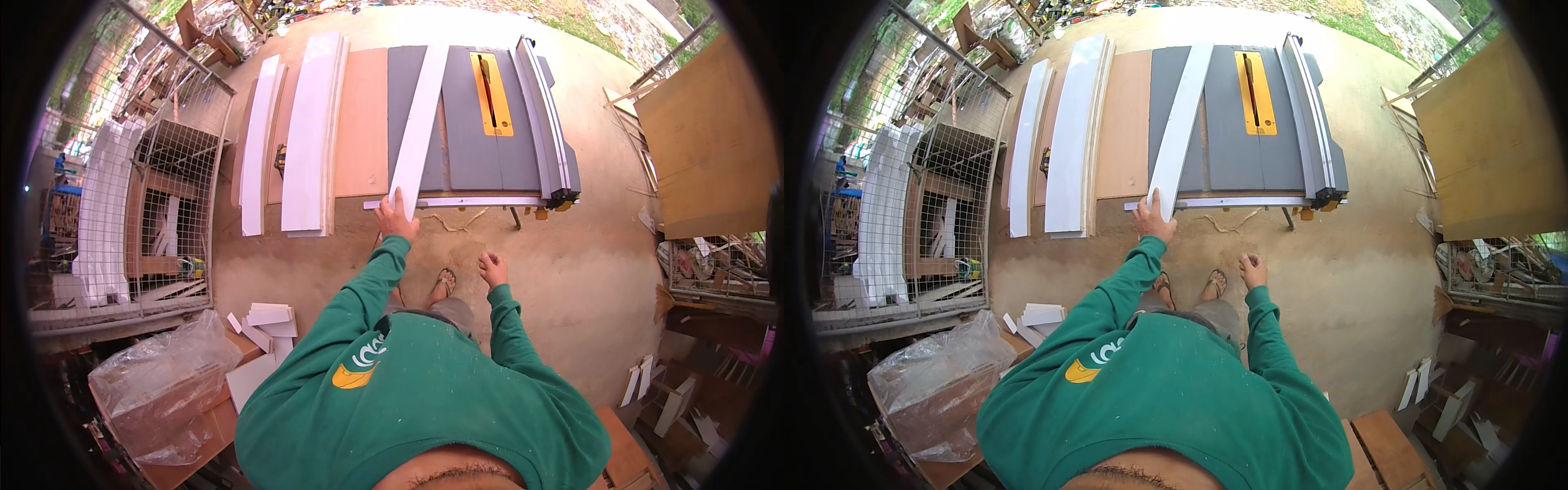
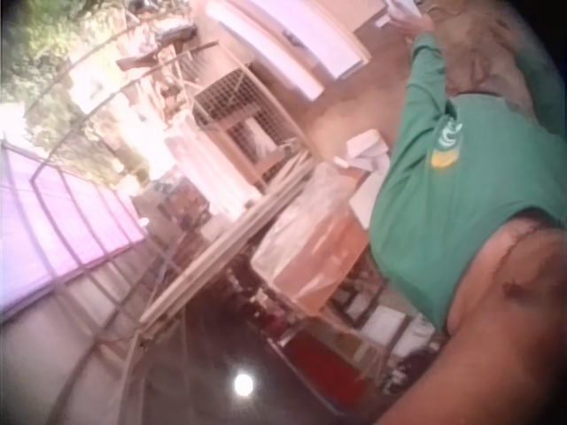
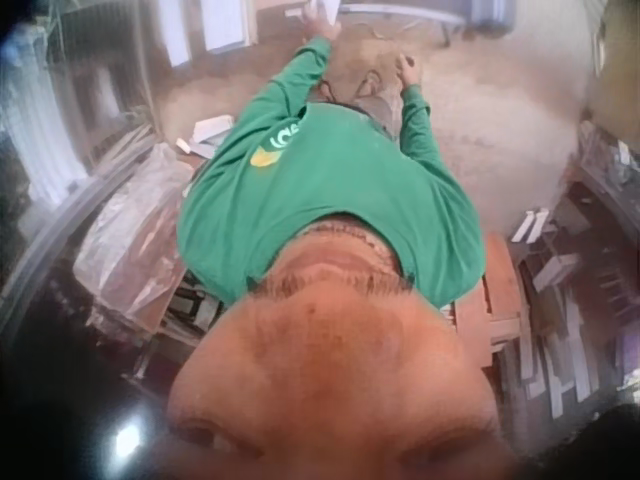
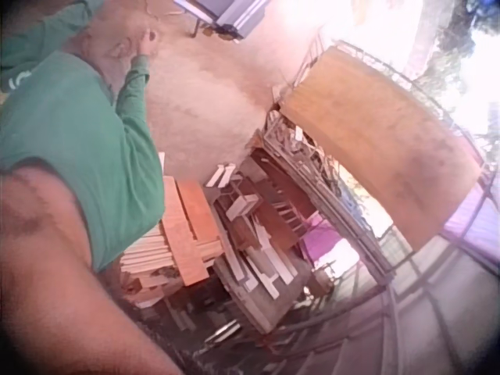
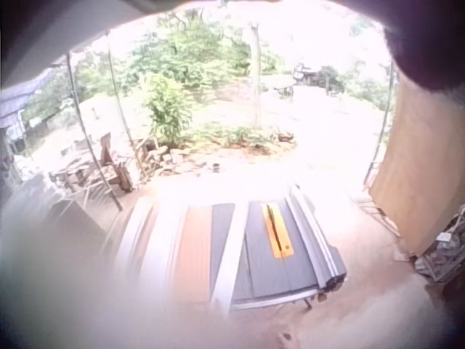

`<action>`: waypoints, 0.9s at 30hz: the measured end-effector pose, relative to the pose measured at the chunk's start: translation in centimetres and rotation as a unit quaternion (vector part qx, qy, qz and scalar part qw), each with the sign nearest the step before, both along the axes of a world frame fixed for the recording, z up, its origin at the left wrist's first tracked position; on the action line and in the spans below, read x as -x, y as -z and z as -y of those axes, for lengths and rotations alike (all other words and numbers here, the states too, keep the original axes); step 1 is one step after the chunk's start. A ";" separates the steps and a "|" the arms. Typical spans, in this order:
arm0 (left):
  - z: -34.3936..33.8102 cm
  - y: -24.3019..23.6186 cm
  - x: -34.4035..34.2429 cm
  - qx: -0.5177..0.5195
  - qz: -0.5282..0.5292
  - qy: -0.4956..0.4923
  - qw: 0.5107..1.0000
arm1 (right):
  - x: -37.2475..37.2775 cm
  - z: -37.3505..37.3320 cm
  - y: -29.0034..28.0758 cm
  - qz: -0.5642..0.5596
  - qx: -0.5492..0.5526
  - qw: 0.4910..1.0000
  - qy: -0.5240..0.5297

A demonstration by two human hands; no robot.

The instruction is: The person uses a table saw to cut several white rectangular boards into smaller pieces. They position each board against the fence, push it through the spinning blade, and then move the cut pieces to a nearby stack.

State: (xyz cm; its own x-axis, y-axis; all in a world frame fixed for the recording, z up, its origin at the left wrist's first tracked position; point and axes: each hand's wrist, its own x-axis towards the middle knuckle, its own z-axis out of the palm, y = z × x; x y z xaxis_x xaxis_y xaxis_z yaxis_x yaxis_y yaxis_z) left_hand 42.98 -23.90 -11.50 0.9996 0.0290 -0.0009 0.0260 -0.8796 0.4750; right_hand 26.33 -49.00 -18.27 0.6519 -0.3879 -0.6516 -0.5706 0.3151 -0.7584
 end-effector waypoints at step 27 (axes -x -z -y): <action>-42.3 -5.2 -10.4 0.028 0.170 -0.134 0.976 | 20.8 -12.1 4.2 -0.244 0.066 0.967 -0.002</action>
